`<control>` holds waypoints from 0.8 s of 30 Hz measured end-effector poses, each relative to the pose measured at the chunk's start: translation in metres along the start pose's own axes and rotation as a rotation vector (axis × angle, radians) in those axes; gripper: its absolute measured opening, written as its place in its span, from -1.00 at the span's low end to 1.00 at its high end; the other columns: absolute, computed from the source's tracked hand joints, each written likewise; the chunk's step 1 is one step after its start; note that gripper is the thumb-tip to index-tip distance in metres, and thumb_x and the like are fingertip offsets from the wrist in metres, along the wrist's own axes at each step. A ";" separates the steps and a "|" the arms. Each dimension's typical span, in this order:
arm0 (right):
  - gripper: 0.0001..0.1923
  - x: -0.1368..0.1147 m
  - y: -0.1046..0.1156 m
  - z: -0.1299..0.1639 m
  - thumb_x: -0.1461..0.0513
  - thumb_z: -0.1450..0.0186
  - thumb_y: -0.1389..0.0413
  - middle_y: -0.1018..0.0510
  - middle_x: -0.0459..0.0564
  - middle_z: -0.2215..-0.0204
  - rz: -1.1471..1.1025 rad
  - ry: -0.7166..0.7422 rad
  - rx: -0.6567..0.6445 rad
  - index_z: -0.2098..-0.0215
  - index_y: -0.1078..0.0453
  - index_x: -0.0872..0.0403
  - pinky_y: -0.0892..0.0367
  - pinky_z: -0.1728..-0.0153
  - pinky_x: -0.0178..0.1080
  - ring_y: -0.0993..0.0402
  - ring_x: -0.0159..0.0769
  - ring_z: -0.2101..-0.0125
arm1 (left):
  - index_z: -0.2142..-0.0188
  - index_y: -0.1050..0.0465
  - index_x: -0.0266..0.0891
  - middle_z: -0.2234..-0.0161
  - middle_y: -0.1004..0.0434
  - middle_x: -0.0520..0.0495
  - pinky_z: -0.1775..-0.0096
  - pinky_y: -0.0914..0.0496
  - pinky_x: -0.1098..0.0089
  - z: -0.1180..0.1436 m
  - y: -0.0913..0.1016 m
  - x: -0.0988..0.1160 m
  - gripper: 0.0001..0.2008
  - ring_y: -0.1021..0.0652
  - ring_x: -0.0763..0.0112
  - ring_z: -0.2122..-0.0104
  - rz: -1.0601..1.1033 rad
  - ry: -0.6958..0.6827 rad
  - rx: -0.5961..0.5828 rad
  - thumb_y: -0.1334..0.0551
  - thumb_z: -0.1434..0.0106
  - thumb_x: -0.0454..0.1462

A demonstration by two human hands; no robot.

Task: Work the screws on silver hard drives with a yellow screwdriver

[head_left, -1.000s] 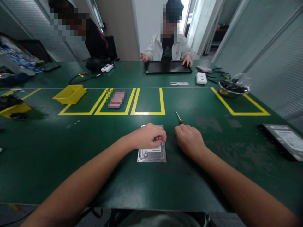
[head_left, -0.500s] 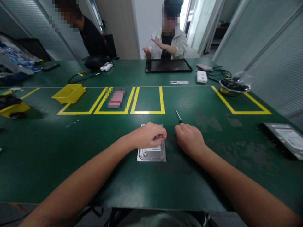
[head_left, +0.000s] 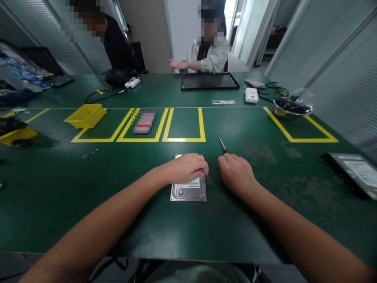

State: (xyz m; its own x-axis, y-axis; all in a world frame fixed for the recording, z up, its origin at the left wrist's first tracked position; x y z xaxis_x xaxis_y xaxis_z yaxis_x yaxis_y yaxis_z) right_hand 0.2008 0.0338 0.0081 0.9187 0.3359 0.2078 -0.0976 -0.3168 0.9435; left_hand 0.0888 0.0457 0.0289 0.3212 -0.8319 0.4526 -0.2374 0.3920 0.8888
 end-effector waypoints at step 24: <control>-0.85 0.001 -0.001 0.000 0.37 -0.32 0.01 -0.47 0.03 0.41 -0.007 0.002 0.016 0.36 -0.36 0.11 0.05 0.39 -0.21 -0.30 -0.25 0.40 | 0.30 -0.61 -0.26 0.38 -0.55 0.00 0.32 -0.31 0.48 -0.016 0.003 -0.006 -0.83 -0.49 0.49 0.41 0.094 0.119 -0.142 -0.24 -0.17 -0.43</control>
Point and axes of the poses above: each hand's wrist, its own z-axis away from the middle knuckle, its own y-axis out of the back of the hand, x = y × z, the point moved 8 cm from there along -z, towards the middle knuckle
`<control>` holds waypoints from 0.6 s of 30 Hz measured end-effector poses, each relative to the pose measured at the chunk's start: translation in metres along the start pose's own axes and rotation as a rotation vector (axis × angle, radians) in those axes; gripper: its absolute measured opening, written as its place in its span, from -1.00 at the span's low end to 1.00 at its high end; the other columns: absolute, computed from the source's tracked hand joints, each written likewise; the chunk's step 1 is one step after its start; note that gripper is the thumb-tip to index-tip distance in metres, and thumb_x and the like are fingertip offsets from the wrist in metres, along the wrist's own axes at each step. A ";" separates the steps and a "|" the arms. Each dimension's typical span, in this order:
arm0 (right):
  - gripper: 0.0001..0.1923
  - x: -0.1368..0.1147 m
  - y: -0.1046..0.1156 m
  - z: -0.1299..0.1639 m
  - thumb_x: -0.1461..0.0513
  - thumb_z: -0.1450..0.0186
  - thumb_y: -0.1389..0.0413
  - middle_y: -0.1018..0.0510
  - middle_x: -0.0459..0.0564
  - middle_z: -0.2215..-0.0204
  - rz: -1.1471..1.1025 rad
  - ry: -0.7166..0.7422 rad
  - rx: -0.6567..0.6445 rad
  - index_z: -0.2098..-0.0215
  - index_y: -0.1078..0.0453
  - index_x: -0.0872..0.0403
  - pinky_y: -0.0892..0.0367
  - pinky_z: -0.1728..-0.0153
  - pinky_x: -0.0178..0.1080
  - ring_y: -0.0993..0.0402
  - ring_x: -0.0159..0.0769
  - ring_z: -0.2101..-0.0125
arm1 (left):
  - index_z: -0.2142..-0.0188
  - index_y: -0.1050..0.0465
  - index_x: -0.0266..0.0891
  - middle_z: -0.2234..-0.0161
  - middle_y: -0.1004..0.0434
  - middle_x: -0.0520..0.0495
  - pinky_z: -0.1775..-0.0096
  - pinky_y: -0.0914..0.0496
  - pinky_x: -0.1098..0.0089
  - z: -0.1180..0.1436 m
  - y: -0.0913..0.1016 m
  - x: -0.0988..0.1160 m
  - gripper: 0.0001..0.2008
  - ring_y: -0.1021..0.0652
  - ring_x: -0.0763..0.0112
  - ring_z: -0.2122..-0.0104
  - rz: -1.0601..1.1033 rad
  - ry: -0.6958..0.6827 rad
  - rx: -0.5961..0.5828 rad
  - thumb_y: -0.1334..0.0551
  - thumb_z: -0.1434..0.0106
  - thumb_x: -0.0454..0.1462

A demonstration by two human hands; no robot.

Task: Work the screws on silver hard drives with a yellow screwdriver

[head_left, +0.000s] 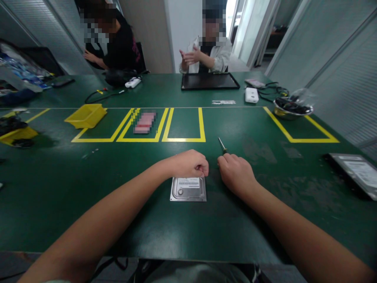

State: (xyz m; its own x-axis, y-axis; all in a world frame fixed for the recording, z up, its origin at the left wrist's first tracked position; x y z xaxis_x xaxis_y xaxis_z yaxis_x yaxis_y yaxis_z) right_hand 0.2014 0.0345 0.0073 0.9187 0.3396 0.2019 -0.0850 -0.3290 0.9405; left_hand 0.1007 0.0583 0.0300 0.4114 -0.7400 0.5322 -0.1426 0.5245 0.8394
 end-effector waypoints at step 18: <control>-0.87 0.000 -0.002 0.000 0.34 -0.34 -0.01 -0.46 0.02 0.41 0.022 0.003 -0.012 0.36 -0.34 0.09 0.03 0.39 -0.20 -0.35 -0.22 0.38 | 0.34 -0.65 -0.23 0.41 -0.64 0.02 0.38 -0.32 0.49 -0.015 -0.006 -0.012 -0.78 -0.56 0.49 0.43 0.033 0.131 -0.116 -0.24 -0.05 -0.41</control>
Point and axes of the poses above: each hand's wrist, its own z-axis away from the middle knuckle, its own y-axis out of the back of the hand, x = y × z, the point moved 8 cm from there along -z, towards the middle knuckle
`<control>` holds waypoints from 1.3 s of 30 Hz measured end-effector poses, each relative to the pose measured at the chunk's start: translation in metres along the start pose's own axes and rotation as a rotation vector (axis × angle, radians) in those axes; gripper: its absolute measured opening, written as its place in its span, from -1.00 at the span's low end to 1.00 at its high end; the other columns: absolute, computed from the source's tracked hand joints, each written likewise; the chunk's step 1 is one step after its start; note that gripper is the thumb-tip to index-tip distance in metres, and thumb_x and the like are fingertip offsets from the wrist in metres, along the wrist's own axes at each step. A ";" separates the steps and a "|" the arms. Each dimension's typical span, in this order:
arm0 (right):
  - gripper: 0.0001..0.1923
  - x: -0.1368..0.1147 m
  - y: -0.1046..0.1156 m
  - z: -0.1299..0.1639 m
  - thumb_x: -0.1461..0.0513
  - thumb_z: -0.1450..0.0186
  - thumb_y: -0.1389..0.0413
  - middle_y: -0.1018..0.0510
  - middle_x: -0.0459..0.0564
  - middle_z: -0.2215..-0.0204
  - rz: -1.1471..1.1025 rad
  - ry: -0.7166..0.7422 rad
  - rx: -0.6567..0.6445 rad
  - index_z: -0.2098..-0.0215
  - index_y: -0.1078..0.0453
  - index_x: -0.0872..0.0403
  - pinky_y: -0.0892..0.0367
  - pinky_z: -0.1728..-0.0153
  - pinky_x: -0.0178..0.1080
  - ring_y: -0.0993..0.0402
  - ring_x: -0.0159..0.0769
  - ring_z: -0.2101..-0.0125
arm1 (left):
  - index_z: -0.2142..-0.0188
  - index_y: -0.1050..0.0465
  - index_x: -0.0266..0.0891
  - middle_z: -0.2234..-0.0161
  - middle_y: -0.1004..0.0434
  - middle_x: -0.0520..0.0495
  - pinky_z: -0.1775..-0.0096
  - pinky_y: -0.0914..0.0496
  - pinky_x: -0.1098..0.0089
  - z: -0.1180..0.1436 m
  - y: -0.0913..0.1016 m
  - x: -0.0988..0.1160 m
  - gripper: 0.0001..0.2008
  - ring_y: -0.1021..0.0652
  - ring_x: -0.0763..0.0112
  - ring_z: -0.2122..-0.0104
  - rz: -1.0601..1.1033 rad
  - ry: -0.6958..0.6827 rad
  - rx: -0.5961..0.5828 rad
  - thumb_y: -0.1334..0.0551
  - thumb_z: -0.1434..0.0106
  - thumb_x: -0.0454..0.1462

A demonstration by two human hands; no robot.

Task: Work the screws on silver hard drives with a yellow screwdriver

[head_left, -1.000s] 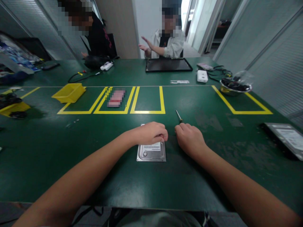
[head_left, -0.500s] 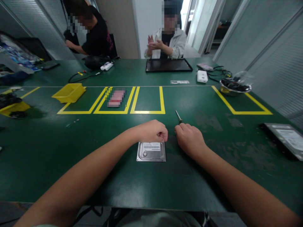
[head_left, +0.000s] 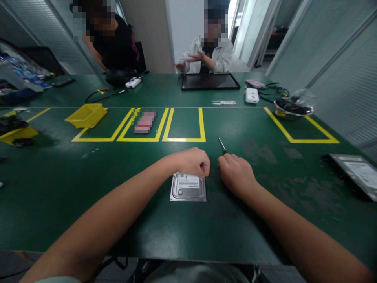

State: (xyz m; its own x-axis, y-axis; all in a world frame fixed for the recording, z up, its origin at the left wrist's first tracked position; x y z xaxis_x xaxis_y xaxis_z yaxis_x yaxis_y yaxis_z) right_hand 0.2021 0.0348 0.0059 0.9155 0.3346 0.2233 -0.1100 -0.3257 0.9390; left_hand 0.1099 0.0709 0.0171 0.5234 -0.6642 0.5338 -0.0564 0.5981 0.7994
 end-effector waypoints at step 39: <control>-0.83 -0.001 0.001 0.000 0.34 -0.35 0.03 -0.48 0.04 0.39 -0.009 -0.005 0.009 0.36 -0.36 0.10 0.02 0.39 -0.20 -0.33 -0.23 0.38 | 0.26 -0.53 -0.27 0.28 -0.57 -0.04 0.19 -0.33 0.39 0.048 0.012 0.010 -0.85 -0.52 0.40 0.27 -0.090 -0.047 0.368 -0.17 -0.29 -0.36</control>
Point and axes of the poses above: each hand's wrist, its own z-axis away from the middle knuckle, its own y-axis out of the back of the hand, x = y × z, the point moved 8 cm from there along -z, towards the middle knuckle
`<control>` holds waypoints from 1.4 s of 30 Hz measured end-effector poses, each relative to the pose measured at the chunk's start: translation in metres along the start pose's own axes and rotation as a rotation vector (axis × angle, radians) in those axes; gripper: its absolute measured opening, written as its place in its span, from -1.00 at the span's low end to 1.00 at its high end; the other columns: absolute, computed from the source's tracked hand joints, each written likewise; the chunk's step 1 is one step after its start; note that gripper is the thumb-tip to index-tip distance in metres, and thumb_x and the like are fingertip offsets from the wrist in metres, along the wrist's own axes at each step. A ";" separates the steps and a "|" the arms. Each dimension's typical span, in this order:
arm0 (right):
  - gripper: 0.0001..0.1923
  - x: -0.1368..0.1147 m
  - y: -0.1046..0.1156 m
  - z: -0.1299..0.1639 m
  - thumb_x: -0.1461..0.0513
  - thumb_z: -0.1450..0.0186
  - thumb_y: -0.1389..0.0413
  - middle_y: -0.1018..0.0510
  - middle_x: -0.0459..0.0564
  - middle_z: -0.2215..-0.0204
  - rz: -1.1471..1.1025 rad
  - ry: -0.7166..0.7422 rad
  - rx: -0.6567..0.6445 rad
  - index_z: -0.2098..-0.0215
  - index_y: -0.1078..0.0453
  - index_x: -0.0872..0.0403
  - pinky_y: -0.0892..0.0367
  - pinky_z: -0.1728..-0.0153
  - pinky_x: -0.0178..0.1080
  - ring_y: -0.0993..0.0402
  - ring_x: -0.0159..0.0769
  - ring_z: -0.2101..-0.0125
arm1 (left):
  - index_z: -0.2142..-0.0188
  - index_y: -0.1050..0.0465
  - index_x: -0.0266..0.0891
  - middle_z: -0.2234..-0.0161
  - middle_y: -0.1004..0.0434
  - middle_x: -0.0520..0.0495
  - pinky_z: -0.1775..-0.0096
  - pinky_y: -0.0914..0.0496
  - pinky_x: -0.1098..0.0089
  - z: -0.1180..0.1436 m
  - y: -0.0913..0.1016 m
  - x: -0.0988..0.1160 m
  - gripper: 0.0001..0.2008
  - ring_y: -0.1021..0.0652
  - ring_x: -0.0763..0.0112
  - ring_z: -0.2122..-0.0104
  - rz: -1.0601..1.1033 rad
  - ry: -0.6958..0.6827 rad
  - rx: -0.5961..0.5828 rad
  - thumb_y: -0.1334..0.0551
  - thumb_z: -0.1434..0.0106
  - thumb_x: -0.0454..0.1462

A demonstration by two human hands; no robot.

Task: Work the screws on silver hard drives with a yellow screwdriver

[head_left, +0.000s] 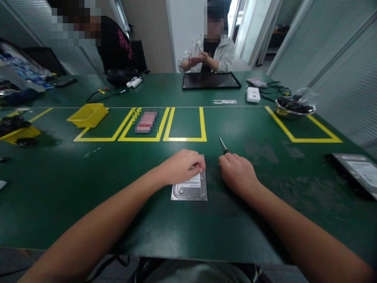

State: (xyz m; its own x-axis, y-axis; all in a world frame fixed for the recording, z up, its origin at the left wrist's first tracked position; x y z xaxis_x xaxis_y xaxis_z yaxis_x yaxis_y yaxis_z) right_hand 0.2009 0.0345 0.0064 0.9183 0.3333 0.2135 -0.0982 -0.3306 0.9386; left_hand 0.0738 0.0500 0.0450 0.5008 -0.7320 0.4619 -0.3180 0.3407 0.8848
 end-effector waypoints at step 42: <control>-0.82 0.002 0.002 0.000 0.35 -0.36 0.04 -0.50 0.04 0.36 -0.017 -0.026 -0.033 0.32 -0.39 0.11 -0.01 0.37 -0.20 -0.36 -0.23 0.35 | -0.02 -0.49 -0.17 0.05 -0.52 -0.16 0.04 -0.26 0.15 0.035 -0.020 0.017 -0.65 -0.48 0.13 0.05 -0.329 -0.107 0.052 -0.15 -0.38 -0.06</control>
State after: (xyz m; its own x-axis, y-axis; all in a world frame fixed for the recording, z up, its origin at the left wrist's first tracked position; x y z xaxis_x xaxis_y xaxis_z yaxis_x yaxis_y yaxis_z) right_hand 0.2021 0.0347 0.0090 0.9296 0.3155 0.1907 -0.0947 -0.2956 0.9506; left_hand 0.0601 0.0100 0.0327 0.4969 -0.8564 0.1407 -0.1952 0.0476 0.9796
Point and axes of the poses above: each hand's wrist, its own z-axis away from the middle knuckle, its own y-axis out of the back of the hand, x = y × z, the point moved 8 cm from there along -z, towards the middle knuckle
